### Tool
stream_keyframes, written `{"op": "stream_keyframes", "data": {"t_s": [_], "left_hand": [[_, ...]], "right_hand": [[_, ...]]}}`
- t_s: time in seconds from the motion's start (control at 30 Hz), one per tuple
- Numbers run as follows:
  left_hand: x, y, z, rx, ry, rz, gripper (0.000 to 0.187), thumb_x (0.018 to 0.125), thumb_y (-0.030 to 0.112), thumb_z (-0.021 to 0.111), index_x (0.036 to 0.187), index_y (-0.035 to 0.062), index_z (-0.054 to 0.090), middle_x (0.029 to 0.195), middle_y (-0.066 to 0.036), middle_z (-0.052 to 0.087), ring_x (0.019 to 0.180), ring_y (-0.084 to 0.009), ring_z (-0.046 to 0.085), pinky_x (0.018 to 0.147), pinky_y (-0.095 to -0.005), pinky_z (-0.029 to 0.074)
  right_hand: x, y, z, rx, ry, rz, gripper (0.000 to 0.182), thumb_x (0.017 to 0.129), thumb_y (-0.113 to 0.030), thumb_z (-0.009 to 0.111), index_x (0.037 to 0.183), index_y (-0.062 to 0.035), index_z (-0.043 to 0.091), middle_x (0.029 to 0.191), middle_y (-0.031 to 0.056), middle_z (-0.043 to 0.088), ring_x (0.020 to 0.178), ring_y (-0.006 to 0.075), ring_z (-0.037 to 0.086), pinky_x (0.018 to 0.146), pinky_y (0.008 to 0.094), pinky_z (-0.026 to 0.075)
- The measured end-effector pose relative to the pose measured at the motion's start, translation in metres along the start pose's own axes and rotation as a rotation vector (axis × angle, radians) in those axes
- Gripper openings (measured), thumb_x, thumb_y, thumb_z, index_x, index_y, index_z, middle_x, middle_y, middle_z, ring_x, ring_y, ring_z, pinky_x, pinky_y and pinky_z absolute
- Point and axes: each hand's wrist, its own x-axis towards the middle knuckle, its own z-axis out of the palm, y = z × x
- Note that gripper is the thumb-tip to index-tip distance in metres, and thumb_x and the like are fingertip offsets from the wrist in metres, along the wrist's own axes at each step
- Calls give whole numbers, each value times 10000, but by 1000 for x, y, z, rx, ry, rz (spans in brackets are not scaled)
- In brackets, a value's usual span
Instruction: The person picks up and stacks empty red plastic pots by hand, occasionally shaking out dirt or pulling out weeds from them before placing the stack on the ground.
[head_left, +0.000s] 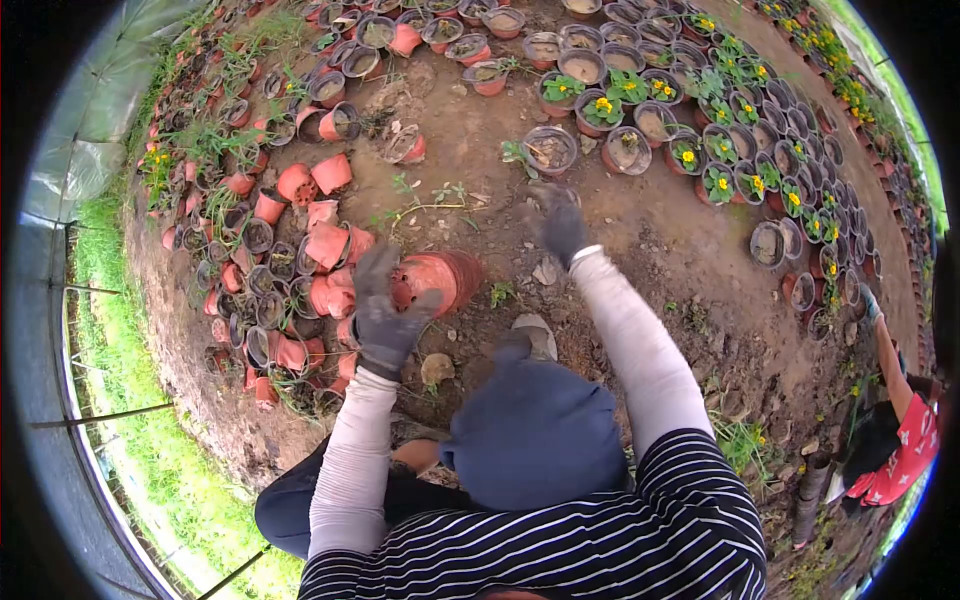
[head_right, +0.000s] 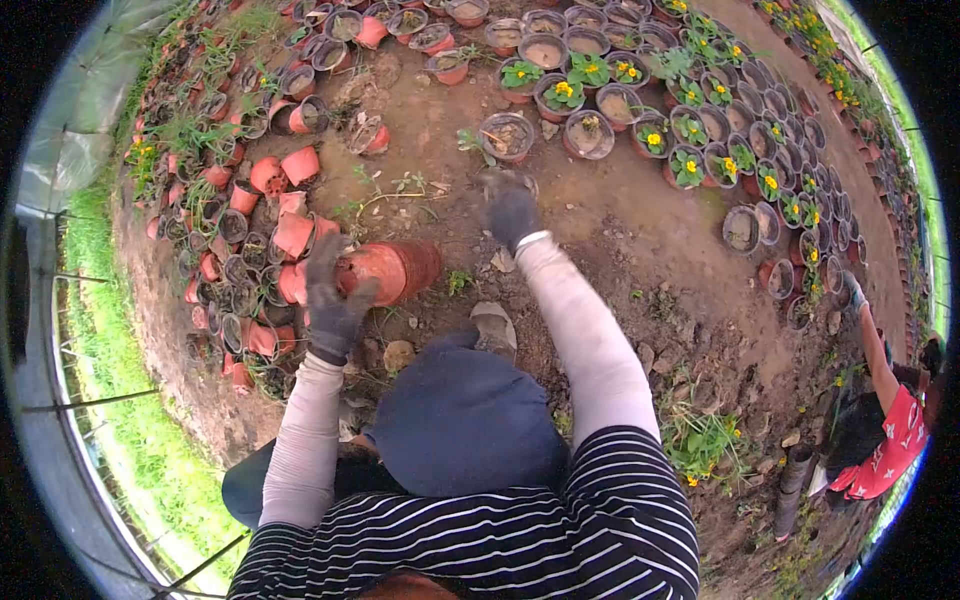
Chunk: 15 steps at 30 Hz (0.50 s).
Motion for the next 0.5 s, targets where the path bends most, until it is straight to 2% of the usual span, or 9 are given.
{"op": "stream_keyframes", "data": {"t_s": [0.07,0.1,0.17,0.27,0.37,0.47,0.5], "left_hand": [[4,11,7,253,-196,125,539,690,235,689,1162,53,504,1184,-159,481,1117,-338,439,975,-414,323],[1,8,16,284,-115,118,501,698,245,692,1134,69,517,1151,-151,493,1094,-339,444,964,-419,332],[2,2,21,302,-88,89,484,706,240,684,1128,70,518,1145,-152,494,1092,-342,443,961,-422,333],[1,-3,23,302,-61,76,472,713,240,677,1124,71,518,1132,-153,498,1085,-342,443,956,-426,335],[1,-6,19,321,-75,73,468,720,242,670,1127,71,513,1131,-154,497,1083,-341,441,954,-429,335],[2,-8,22,371,-50,93,463,717,258,650,1125,81,519,1109,-141,504,1051,-328,463,929,-431,345],[0,-9,25,390,-37,102,462,715,265,642,1123,85,523,1097,-135,508,1034,-321,474,917,-432,350]], "right_hand": [[6,45,10,-29,-130,117,429,792,-374,575,1143,-129,553,1125,125,572,1059,289,532,904,400,400],[4,50,11,-189,-140,90,382,803,-336,555,1118,-119,563,1126,121,574,1061,279,534,907,395,400],[2,55,16,-506,-164,29,297,825,-259,516,1067,-101,583,1126,112,578,1065,259,537,912,385,398],[12,58,29,-670,-253,129,296,804,-241,519,1061,-116,595,1094,115,601,1055,239,554,893,365,423],[33,44,7,-630,-721,374,315,778,-273,548,1046,-119,607,1067,127,609,1013,249,578,846,366,456],[13,61,2,-357,-524,392,350,747,-302,584,1035,-107,612,1015,145,622,970,289,589,829,387,466],[6,57,-11,-360,-579,384,360,742,-310,607,1029,-93,613,1012,163,615,959,317,580,831,397,459]]}}
